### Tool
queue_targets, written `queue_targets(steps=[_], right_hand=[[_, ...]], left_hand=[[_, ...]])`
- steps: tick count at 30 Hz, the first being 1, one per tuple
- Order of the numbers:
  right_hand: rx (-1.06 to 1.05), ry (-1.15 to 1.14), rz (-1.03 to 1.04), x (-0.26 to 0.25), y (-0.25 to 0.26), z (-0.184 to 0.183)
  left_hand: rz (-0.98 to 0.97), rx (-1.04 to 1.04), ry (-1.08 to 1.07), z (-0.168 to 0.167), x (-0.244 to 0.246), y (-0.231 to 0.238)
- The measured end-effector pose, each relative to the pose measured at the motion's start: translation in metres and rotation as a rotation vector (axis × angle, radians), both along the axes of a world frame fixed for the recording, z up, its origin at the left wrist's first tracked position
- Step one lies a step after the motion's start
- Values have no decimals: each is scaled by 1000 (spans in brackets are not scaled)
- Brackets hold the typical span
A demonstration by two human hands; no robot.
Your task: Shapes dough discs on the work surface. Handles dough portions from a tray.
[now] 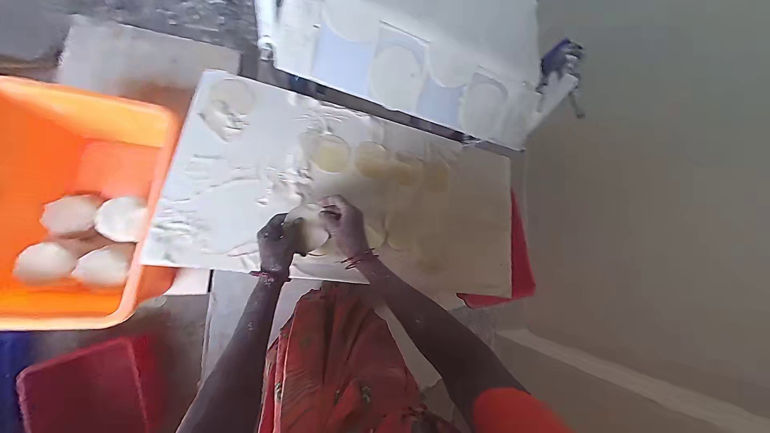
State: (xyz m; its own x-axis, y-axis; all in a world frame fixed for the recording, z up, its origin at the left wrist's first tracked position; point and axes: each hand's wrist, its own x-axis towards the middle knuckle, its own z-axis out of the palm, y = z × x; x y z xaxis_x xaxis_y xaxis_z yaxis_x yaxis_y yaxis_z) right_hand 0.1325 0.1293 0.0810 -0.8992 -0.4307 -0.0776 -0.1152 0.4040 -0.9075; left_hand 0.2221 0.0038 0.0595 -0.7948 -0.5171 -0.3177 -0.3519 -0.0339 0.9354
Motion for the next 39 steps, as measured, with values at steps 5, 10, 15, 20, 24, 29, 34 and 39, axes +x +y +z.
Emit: queue_targets(steps=[5,10,15,20,24,29,34,39], right_hand=[[274,259,-67,10,54,4],[582,110,-409,-1,227,7],[671,41,-613,-32,339,-36],[744,422,-355,-99,345,-97],[695,447,-269,-168,310,-90],[893,367,71,-194,314,-64],[683,-73,231,-157,334,-2],[520,-300,517,-118,288,47]], left_hand=[[-182,-509,-386,5,-5,8],[-60,-605,-322,20,25,25],[-150,-543,-266,17,66,73],[-146,-471,-393,11,111,120],[-241,-450,-521,14,130,163],[-446,-340,-605,27,113,221],[-559,-296,-451,34,90,248],[-547,-235,-468,69,80,249]])
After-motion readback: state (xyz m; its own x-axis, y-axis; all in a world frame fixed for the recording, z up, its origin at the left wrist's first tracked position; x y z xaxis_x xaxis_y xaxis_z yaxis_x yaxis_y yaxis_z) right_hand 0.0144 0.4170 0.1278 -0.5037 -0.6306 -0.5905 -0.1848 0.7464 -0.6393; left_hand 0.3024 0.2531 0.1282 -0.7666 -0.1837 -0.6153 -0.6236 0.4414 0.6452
